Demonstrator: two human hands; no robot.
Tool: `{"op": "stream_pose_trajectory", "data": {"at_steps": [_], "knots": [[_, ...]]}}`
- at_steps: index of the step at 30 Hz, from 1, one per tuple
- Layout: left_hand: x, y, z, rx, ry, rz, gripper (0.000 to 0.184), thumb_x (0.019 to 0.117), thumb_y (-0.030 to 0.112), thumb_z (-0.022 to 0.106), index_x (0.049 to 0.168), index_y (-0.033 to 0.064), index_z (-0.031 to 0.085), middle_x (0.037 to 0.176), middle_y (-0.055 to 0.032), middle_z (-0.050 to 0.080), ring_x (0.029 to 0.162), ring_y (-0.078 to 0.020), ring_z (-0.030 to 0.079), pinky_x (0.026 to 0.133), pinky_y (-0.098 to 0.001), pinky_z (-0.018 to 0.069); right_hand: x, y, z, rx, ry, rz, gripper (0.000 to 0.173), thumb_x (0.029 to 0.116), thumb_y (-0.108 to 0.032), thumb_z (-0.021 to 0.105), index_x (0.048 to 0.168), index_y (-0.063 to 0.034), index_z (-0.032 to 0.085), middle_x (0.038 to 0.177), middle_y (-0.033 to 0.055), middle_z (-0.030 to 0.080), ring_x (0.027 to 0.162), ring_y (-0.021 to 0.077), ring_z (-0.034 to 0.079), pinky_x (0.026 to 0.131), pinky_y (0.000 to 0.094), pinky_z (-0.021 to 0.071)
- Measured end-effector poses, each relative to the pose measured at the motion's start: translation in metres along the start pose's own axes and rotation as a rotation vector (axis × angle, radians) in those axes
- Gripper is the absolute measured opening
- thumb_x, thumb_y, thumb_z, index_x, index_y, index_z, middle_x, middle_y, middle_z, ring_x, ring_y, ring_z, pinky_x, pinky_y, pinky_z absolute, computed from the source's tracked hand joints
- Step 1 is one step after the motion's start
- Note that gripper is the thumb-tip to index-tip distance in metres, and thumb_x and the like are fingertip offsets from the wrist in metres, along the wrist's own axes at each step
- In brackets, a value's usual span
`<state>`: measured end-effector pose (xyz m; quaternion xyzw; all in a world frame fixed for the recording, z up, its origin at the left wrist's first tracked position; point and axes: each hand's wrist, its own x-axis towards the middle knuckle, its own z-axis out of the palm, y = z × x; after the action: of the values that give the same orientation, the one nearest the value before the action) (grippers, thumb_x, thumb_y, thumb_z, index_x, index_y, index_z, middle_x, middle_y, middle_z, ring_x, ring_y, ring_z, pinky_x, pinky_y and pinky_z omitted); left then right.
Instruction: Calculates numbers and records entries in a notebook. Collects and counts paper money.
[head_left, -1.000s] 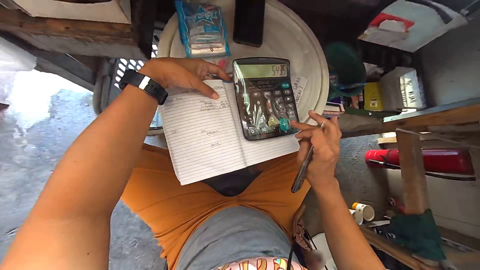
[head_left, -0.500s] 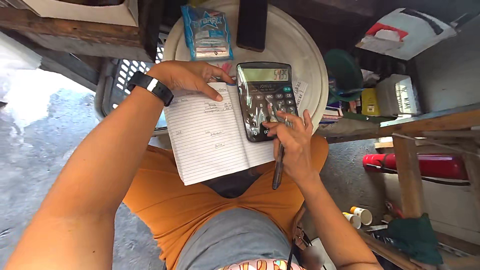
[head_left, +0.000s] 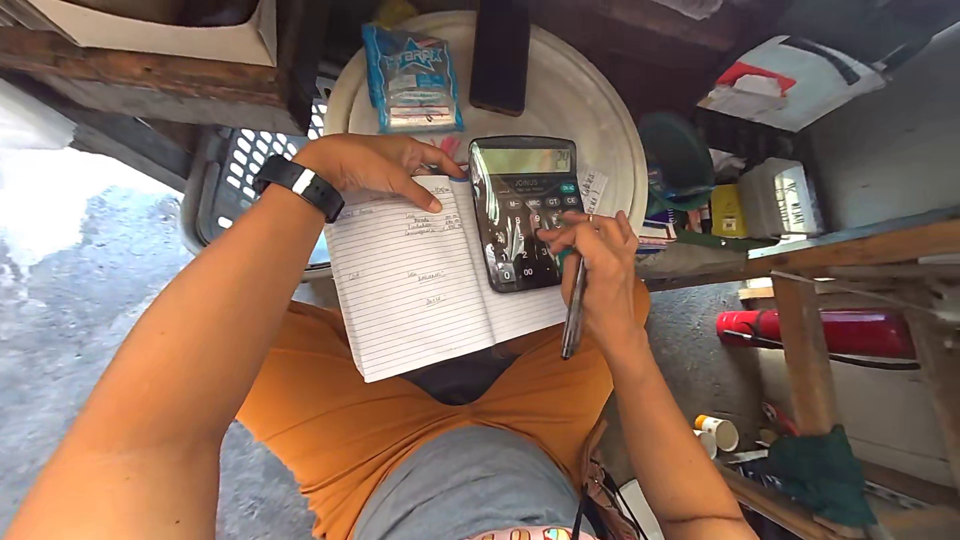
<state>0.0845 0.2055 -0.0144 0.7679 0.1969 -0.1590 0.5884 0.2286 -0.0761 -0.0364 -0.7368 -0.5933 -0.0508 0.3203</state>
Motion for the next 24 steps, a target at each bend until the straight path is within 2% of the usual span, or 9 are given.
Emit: {"op": "stream_pose_trajectory", "data": {"at_steps": [4,6,8,10,11,14,17,20,24], "knots": [[0.0,0.001,0.0,-0.002,-0.003,-0.004,0.049,0.0936,-0.004,0.065,0.139,0.0109,0.056,0.113,-0.0103,0.072,0.075,-0.0123,0.07,0.062,-0.0235,0.0582,-0.006,0.003,-0.003,0.031,-0.059,0.049,0.022,0.0906,0.009,0.05,0.096,-0.0007,0.069,0.115,0.0108,0.075,0.126,0.0386,0.061,0.113,0.0696,0.0274],[0.0,-0.001,0.0,-0.001,-0.007,-0.003,0.049,0.0941,-0.004,0.065,0.14,0.0109,0.056,0.114,-0.0101,0.071,0.077,-0.0124,0.071,0.063,-0.0235,0.0585,-0.011,0.0,-0.015,0.082,-0.06,0.063,0.024,0.0896,0.009,0.047,0.095,-0.0004,0.068,0.119,0.0106,0.075,0.13,0.0368,0.06,0.114,0.0649,0.0303],[-0.001,-0.001,-0.001,-0.004,0.001,-0.008,0.05,0.0942,-0.004,0.065,0.141,0.0108,0.055,0.116,-0.0105,0.07,0.079,-0.0125,0.07,0.065,-0.0236,0.0584,-0.024,0.001,-0.022,0.076,-0.009,0.073,0.023,0.0904,0.007,0.046,0.087,-0.0015,0.067,0.107,0.0092,0.077,0.119,0.0335,0.067,0.113,0.0593,0.0378],[0.0,-0.001,-0.001,0.0,0.01,-0.009,0.049,0.094,-0.003,0.065,0.14,0.0113,0.056,0.116,-0.0099,0.071,0.08,-0.012,0.07,0.065,-0.0234,0.0584,-0.039,0.006,-0.022,0.02,0.013,0.084,0.023,0.088,0.005,0.046,0.083,-0.0041,0.067,0.097,0.0075,0.077,0.106,0.0301,0.069,0.103,0.0529,0.0425],[0.0,-0.001,0.0,0.003,0.013,-0.012,0.049,0.0943,-0.003,0.065,0.14,0.0118,0.056,0.115,-0.0096,0.071,0.079,-0.0118,0.07,0.064,-0.0235,0.0584,-0.045,0.008,-0.021,-0.004,0.003,0.087,0.023,0.0874,0.005,0.046,0.083,-0.0038,0.067,0.097,0.0078,0.077,0.104,0.0308,0.068,0.102,0.0541,0.0414],[-0.002,0.005,0.005,0.015,0.033,-0.04,0.048,0.0954,-0.001,0.064,0.14,0.013,0.057,0.112,-0.0099,0.071,0.076,-0.0128,0.07,0.064,-0.0254,0.0586,-0.046,0.009,-0.027,-0.052,-0.042,0.074,0.021,0.0902,0.004,0.046,0.088,-0.0027,0.066,0.105,0.0097,0.077,0.114,0.0357,0.066,0.108,0.0612,0.0359],[-0.005,0.004,0.003,0.027,0.029,0.001,0.045,0.0948,0.0,0.066,0.137,0.0122,0.058,0.118,-0.0083,0.069,0.083,-0.0115,0.07,0.07,-0.0253,0.0587,-0.035,0.006,-0.032,-0.096,-0.016,0.045,0.021,0.0943,0.002,0.045,0.089,-0.0021,0.065,0.11,0.0102,0.076,0.121,0.0374,0.063,0.111,0.0615,0.0321],[-0.001,0.0,0.0,0.046,0.012,0.038,0.046,0.0945,0.0,0.067,0.138,0.0124,0.059,0.121,-0.0089,0.069,0.086,-0.012,0.07,0.072,-0.026,0.0586,-0.035,0.009,-0.023,-0.112,-0.006,0.055,0.024,0.0939,0.003,0.043,0.088,-0.0008,0.066,0.11,0.0114,0.076,0.12,0.0395,0.062,0.111,0.0641,0.0291],[0.001,-0.001,-0.001,0.037,0.0,0.037,0.047,0.0941,0.0,0.067,0.138,0.012,0.058,0.116,-0.008,0.07,0.085,-0.011,0.07,0.072,-0.0243,0.0589,-0.039,0.013,-0.011,-0.142,-0.035,0.08,0.023,0.0926,0.006,0.044,0.088,0.0006,0.066,0.106,0.0132,0.076,0.114,0.0392,0.065,0.109,0.0652,0.0309]]}}
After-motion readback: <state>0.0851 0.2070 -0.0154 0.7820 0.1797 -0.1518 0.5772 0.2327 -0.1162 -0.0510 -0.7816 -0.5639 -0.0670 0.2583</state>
